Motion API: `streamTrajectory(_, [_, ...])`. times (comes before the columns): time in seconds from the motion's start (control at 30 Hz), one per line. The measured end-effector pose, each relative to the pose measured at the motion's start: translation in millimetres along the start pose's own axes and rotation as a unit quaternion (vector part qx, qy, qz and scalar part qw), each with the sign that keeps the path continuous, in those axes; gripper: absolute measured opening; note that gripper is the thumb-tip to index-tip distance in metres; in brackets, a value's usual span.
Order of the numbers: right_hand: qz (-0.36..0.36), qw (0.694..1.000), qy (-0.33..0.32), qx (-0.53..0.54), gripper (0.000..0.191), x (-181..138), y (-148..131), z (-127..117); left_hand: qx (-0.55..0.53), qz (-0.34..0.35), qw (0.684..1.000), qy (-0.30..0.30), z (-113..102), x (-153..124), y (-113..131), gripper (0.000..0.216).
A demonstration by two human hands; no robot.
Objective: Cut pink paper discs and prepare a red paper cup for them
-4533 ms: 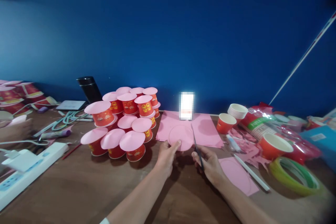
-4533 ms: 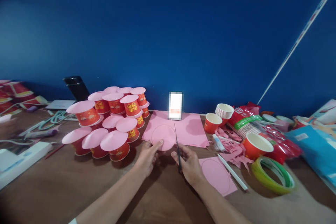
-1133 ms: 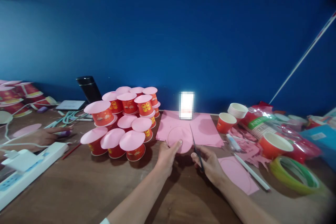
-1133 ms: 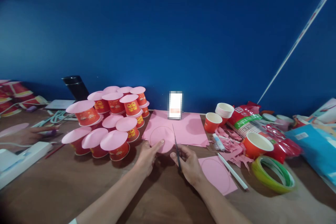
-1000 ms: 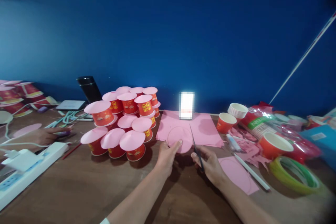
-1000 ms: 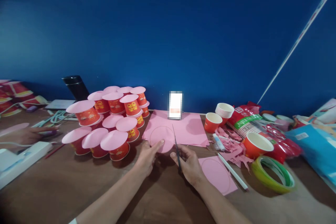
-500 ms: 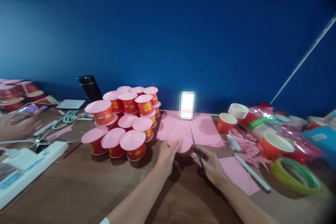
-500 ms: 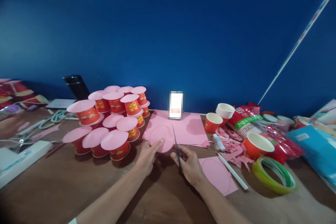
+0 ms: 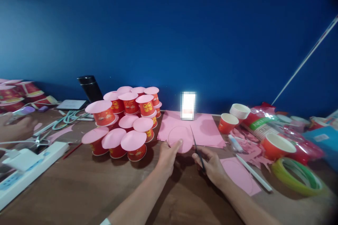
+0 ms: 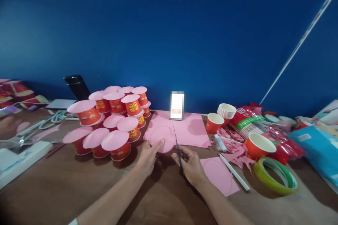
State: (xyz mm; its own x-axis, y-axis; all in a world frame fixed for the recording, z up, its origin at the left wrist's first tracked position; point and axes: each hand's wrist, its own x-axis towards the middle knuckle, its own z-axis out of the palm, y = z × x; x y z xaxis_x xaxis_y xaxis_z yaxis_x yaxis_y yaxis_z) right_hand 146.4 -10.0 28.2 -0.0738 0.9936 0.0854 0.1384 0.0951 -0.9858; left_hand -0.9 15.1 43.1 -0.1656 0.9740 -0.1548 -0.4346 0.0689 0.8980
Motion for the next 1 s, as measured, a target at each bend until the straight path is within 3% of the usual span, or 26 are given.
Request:
streamTrajectory(0.6, [0.006, 1.0, -0.012, 0.029, 0.048, 0.1, 0.5, -2.8, 0.026, -0.006, 1.0, -0.017, -0.3, -1.4, 1.6, 0.038])
streamTrajectory(1.0, [-0.008, 1.0, -0.007, -0.003, 0.05, 0.7, 3.0, -3.1, 0.005, -0.015, 1.0, 0.008, -0.1, 0.4, -0.2, 0.043])
